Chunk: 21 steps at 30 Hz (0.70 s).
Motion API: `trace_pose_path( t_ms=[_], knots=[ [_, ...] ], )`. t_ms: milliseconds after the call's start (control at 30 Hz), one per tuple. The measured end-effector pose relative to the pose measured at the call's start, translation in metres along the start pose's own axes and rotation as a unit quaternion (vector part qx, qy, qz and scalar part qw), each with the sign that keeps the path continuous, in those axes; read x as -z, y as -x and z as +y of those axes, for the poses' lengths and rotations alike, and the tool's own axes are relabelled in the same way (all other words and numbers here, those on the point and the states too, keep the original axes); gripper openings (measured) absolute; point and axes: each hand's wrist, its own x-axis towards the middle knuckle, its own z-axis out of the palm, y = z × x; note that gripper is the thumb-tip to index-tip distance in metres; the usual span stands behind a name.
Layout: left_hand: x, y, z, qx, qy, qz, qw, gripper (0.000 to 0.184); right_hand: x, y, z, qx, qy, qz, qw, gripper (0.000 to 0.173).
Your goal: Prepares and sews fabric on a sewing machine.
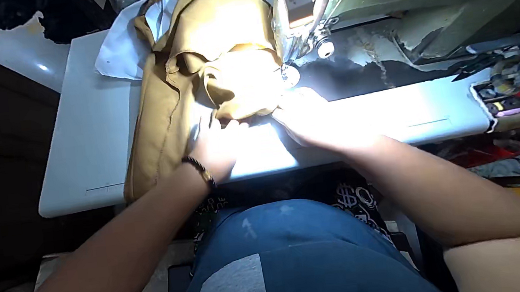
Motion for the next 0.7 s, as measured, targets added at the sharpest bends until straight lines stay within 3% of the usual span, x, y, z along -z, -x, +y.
trace_pose_path(
  t_ms=[100,200,267,367,500,700],
  knots=[
    [-0.015,0.025,0.031,-0.010,-0.135,0.034,0.990,0.060,-0.010,0.024,-0.014,0.022,-0.063,0.062,0.996,0.019],
    [-0.018,0.022,0.034,-0.086,-0.078,0.150,0.982,0.031,-0.014,0.029,-0.019,0.032,-0.121,0.058,0.990,0.020],
    [-0.009,0.002,0.021,-0.125,0.027,0.131,0.983,0.017,-0.017,0.027,-0.019,0.029,-0.169,0.047,0.984,0.034],
    [-0.013,-0.019,0.000,-0.116,0.139,0.101,0.978,0.021,-0.015,0.031,-0.025,0.014,-0.228,0.013,0.973,0.034],
    [-0.019,-0.018,0.010,-0.068,0.132,0.114,0.982,0.029,-0.021,0.037,-0.028,0.040,-0.212,0.041,0.976,0.026],
    [-0.006,-0.013,0.025,-0.041,0.121,0.050,0.990,0.038,-0.013,0.029,-0.025,0.065,-0.138,0.039,0.987,0.022]
  ],
)
